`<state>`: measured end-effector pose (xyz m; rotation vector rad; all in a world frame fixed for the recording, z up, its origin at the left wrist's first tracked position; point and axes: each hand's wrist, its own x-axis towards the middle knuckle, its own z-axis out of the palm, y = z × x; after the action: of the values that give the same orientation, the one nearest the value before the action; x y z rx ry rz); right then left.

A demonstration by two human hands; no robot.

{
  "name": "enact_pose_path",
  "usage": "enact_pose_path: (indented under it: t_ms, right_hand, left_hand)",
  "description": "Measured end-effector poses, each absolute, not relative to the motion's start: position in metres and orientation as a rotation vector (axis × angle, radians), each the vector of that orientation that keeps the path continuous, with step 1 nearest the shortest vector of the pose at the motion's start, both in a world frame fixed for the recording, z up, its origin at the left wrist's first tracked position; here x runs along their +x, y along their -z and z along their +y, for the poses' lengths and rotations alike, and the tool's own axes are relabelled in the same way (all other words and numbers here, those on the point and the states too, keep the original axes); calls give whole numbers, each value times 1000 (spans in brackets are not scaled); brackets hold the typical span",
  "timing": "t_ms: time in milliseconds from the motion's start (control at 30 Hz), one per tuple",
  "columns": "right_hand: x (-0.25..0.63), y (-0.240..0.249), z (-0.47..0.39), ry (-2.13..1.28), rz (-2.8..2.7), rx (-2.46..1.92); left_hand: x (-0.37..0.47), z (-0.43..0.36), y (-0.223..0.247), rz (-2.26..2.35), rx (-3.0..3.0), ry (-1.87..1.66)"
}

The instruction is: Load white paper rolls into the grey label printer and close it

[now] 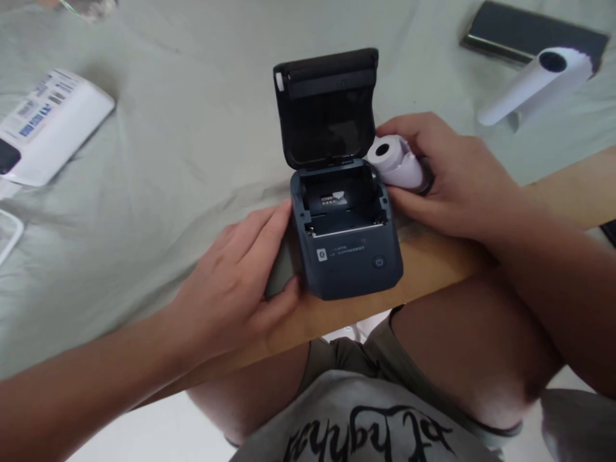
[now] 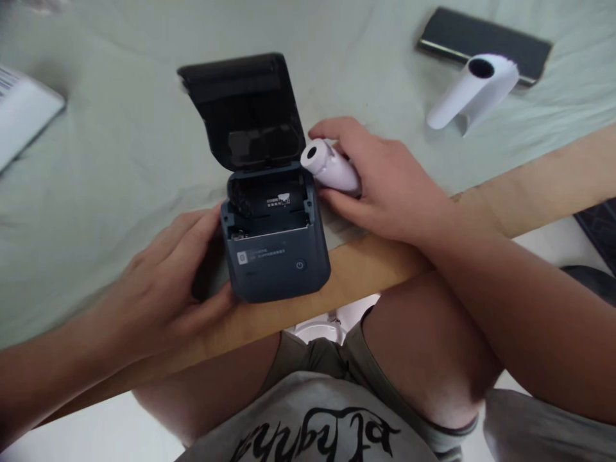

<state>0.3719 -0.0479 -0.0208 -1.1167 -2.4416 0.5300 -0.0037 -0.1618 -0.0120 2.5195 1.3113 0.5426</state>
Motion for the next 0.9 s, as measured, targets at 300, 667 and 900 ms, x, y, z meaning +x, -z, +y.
enact_pose_path:
  t_ms: [300,667,900]
  right_hand:
    - [385,14,-46,-559,-2259,-1202]
    - [401,12,-50,-576,-2231,-1275]
    - [393,2,-64,-360,-2141,-1374]
  left_hand:
    - [-3,-161,11,1308,2507,-552]
    - [-1,-162,4,1313,2505,-468]
    - [3,-162,2,1308,2564,-479]
